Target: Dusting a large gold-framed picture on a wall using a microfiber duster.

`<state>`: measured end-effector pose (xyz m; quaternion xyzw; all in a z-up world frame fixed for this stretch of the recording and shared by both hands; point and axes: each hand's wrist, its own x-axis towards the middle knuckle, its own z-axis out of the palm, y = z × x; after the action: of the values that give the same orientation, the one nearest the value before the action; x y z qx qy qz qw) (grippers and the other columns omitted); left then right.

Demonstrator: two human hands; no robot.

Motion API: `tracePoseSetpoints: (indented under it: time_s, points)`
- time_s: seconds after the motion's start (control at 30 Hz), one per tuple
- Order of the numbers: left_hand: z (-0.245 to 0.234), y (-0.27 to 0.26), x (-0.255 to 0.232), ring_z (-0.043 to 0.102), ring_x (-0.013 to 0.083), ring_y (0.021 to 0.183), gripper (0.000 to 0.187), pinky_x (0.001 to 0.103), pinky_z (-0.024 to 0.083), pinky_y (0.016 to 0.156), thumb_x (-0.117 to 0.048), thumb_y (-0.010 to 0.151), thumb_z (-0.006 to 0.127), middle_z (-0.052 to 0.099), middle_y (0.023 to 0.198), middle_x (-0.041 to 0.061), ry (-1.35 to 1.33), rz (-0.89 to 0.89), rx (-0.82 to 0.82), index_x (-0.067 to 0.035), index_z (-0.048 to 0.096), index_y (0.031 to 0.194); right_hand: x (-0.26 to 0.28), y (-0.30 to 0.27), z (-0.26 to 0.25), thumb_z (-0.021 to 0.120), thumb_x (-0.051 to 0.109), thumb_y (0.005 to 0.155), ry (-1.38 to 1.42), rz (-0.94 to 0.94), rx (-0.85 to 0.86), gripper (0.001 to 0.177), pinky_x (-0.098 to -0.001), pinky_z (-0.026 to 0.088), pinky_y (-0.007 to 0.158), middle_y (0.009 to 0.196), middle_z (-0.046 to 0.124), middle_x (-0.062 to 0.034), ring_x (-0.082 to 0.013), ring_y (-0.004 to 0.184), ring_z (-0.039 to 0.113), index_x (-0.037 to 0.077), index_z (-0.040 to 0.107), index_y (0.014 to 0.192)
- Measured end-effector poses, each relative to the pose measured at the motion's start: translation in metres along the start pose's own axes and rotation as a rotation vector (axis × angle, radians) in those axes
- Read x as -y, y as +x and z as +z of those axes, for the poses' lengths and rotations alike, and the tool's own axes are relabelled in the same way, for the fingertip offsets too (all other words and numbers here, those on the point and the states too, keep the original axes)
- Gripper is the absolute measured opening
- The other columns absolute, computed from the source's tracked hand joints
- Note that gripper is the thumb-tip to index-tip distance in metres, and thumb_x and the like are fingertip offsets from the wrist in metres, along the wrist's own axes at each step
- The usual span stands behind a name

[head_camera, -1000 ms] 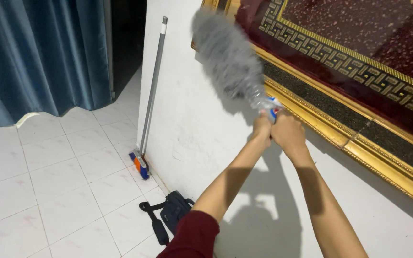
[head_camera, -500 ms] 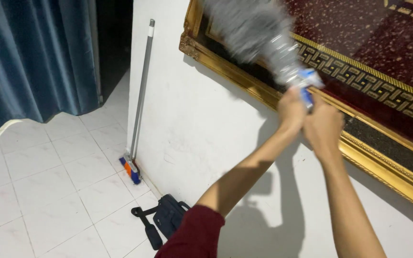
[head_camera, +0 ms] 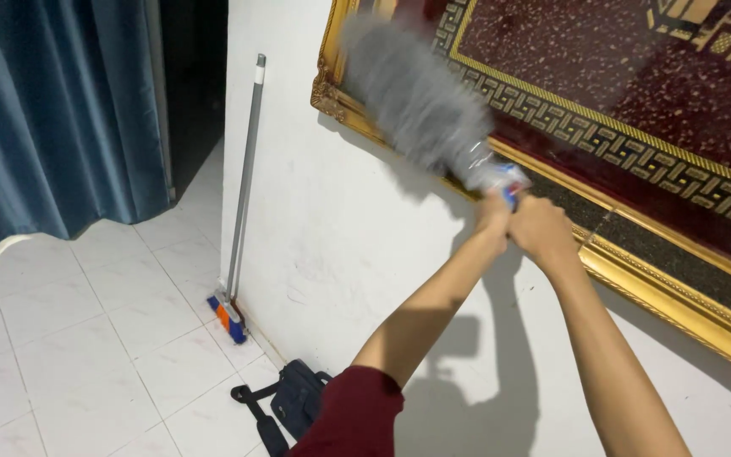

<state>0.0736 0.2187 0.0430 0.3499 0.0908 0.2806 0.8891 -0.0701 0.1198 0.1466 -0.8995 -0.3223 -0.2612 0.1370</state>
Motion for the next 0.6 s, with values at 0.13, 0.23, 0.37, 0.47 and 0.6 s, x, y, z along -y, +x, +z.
tracePoseSetpoints:
  time_s: [0.13,0.23,0.37,0.47,0.6]
  points:
    - [-0.019,-0.019,-0.005,0.066,0.0274,0.108,0.058,0.045,0.056,0.086,-0.053,0.106,0.036,0.064,0.119,0.012,-0.267,-0.195,-0.194,-0.005,0.053,0.132,0.008,0.002,0.007,0.06,0.034,0.084,-0.182,-0.106,0.184,0.045,-0.057,0.053,0.094,0.113,0.07,-0.0301,-0.0491,0.106,0.068,0.009,0.069,0.12]
    - [0.001,-0.011,-0.026,0.067,0.0292,0.103,0.06,0.045,0.056,0.082,-0.05,0.106,0.038,0.068,0.117,0.016,-0.202,-0.048,-0.196,0.003,0.06,0.126,0.005,0.017,-0.003,0.058,0.031,0.088,-0.198,-0.132,0.098,0.04,-0.0574,0.054,0.093,0.111,0.071,-0.0308,-0.0495,0.105,0.069,0.006,0.07,0.117]
    - [0.053,-0.003,-0.077,0.068,0.0299,0.102,0.064,0.045,0.055,0.081,-0.049,0.107,0.038,0.069,0.119,0.019,0.038,-0.015,-0.119,0.008,0.062,0.123,0.004,0.04,-0.044,0.057,0.03,0.092,-0.157,-0.095,-0.02,0.038,-0.0589,0.053,0.092,0.11,0.07,-0.0328,-0.0515,0.103,0.068,0.004,0.072,0.114]
    - [0.1,0.018,-0.094,0.069,0.0321,0.102,0.058,0.046,0.057,0.083,-0.044,0.107,0.039,0.068,0.122,0.021,-0.099,-0.032,-0.099,0.008,0.061,0.121,-0.003,0.063,-0.073,0.059,0.031,0.091,-0.101,-0.02,-0.088,0.038,-0.0594,0.052,0.092,0.111,0.069,-0.0334,-0.0524,0.104,0.066,0.002,0.074,0.11]
    - [0.128,-0.011,-0.104,0.069,0.0329,0.102,0.064,0.047,0.056,0.085,-0.046,0.108,0.039,0.068,0.121,0.024,-0.103,0.012,-0.213,0.012,0.064,0.117,-0.013,0.077,-0.099,0.062,0.032,0.087,-0.181,-0.048,-0.072,0.04,-0.0569,0.054,0.094,0.112,0.07,-0.0326,-0.0501,0.105,0.068,0.003,0.076,0.112]
